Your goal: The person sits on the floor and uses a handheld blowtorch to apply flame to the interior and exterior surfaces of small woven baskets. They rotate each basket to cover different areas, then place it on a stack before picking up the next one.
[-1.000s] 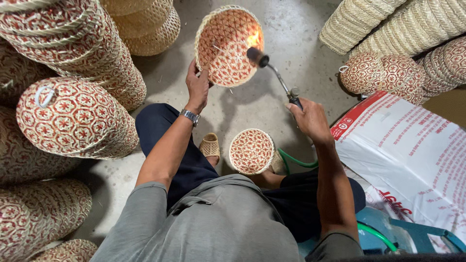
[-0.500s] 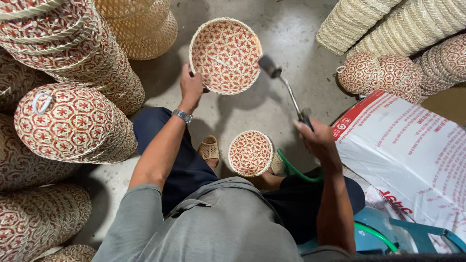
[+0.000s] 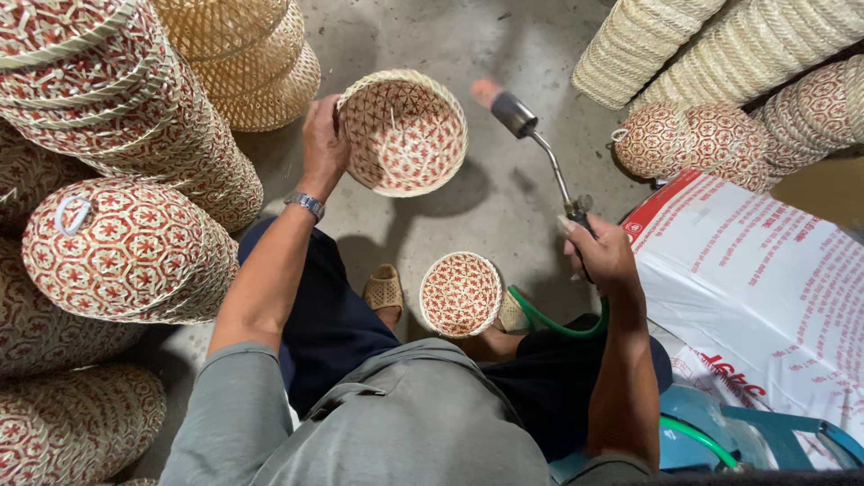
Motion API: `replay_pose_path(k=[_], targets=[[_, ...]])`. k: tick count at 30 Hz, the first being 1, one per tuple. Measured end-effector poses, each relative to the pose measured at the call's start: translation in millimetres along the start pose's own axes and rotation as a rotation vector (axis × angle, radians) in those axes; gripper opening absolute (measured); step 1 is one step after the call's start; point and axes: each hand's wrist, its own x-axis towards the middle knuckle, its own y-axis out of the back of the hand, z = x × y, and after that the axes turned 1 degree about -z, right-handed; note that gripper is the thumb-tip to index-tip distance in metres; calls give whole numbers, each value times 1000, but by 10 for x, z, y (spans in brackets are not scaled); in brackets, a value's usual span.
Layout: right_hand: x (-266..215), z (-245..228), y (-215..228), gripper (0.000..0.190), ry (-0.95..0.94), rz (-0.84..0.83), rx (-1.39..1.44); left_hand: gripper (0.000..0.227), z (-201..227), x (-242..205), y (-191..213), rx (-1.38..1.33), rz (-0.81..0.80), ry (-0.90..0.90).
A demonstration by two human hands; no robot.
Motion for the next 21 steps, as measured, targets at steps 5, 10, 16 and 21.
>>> replay_pose_path(k=[5, 10, 16, 21], targets=[[-103, 242, 84, 35, 48, -44, 81, 42, 332, 359, 97, 73, -44, -219], [-154, 304, 115, 36, 4, 65, 152, 44, 596, 650, -101, 430, -97, -538], [-170, 406, 160, 39, 23, 117, 150, 37, 699, 597, -391, 687, -348, -534], [-126, 522, 142, 37, 17, 113, 166, 45, 533, 399, -674, 56, -349, -86]])
